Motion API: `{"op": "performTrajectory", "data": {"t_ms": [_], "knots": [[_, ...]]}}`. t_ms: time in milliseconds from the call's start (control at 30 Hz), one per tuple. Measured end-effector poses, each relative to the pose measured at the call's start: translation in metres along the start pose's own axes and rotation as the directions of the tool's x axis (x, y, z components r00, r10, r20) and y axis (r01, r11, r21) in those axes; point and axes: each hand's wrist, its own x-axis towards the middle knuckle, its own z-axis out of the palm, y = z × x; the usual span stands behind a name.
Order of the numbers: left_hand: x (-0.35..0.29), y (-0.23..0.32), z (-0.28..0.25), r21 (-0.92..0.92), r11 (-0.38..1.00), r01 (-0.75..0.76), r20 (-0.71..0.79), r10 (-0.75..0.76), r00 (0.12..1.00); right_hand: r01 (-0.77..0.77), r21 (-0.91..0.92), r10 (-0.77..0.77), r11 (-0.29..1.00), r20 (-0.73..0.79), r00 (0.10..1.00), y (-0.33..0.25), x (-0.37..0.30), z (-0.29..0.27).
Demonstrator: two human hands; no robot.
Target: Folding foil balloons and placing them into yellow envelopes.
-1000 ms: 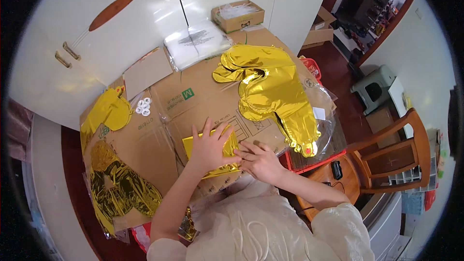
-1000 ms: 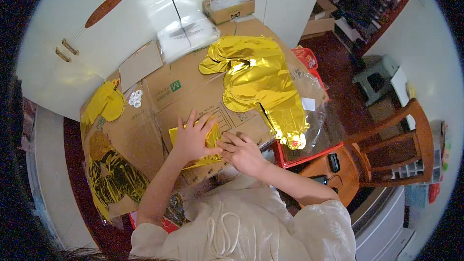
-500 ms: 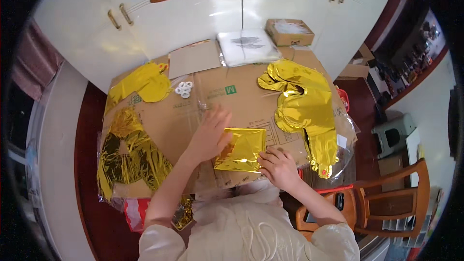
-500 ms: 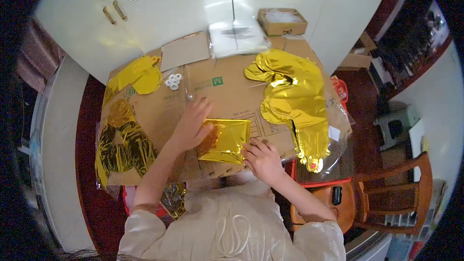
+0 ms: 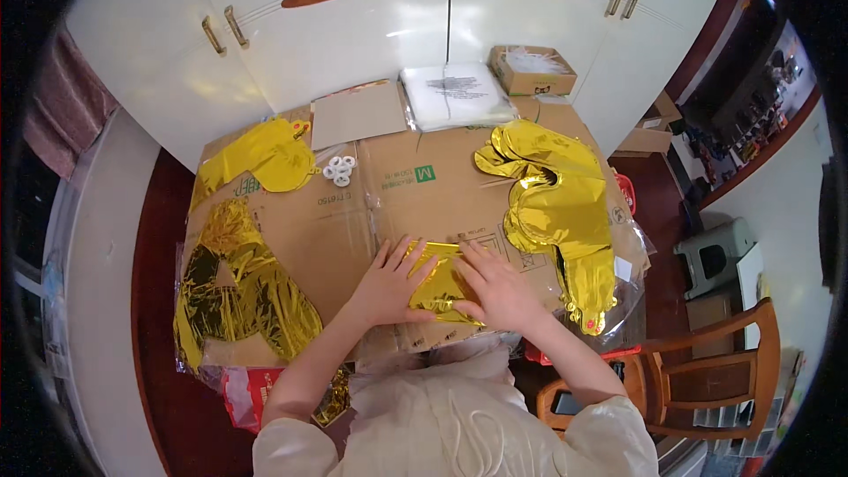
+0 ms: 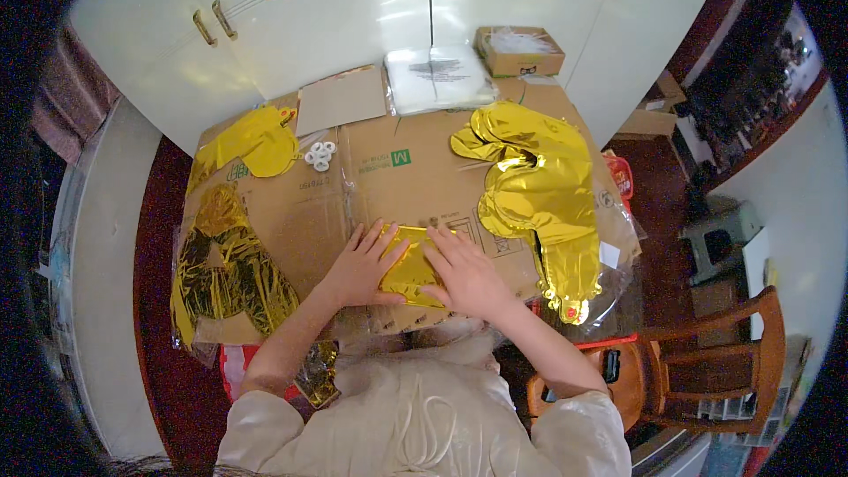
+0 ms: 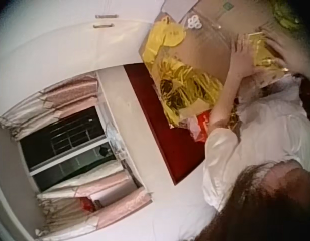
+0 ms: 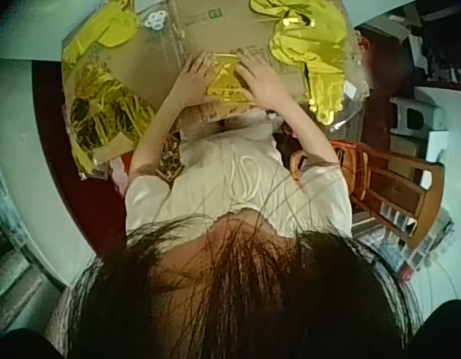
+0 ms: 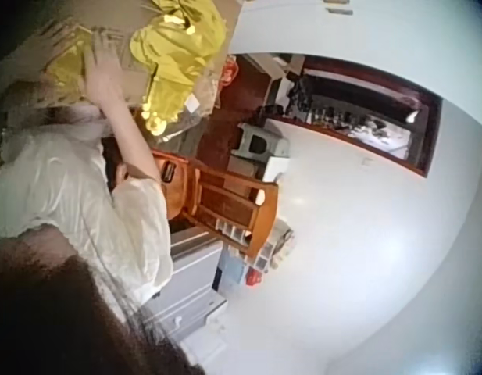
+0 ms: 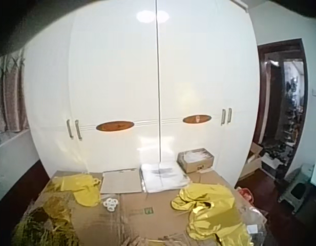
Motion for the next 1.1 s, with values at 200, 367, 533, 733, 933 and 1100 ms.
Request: {"op": "performTrajectory", "data": {"t_ms": [200, 367, 533, 733, 933, 1100], "knots": [[0.001, -0.001, 0.000, -0.021, 1.000, 0.007, 0.008, -0.007, 1.000, 0.029, -0.237, 0.008, 0.971, 0.154, 0.988, 0.009, -0.003, 0.027], [0.001, -0.014, -0.013, 0.018, 1.000, 0.021, 0.085, -0.023, 0.996, -0.003, -0.246, 0.046, 0.969, 0.169, 0.985, 0.007, -0.004, 0.026], [-0.008, -0.032, -0.026, 0.075, 0.986, 0.146, 0.137, -0.156, 0.978, 0.006, -0.257, 0.041, 0.966, 0.177, 0.983, 0.007, -0.003, 0.025], [-0.048, -0.014, 0.003, -0.708, 0.651, 0.273, -0.136, -0.505, 0.852, 0.031, -0.257, 0.006, 0.966, 0.143, 0.990, 0.009, -0.003, 0.025], [-0.115, 0.080, 0.019, -0.958, -0.227, 0.176, 0.275, -0.554, 0.785, 0.071, -0.247, -0.020, 0.966, 0.204, 0.979, -0.003, -0.010, 0.026], [-0.121, 0.138, 0.054, -0.772, -0.577, 0.267, 0.559, -0.414, 0.718, 0.145, -0.149, -0.117, 0.978, 0.180, 0.977, -0.027, -0.018, 0.030]]}}
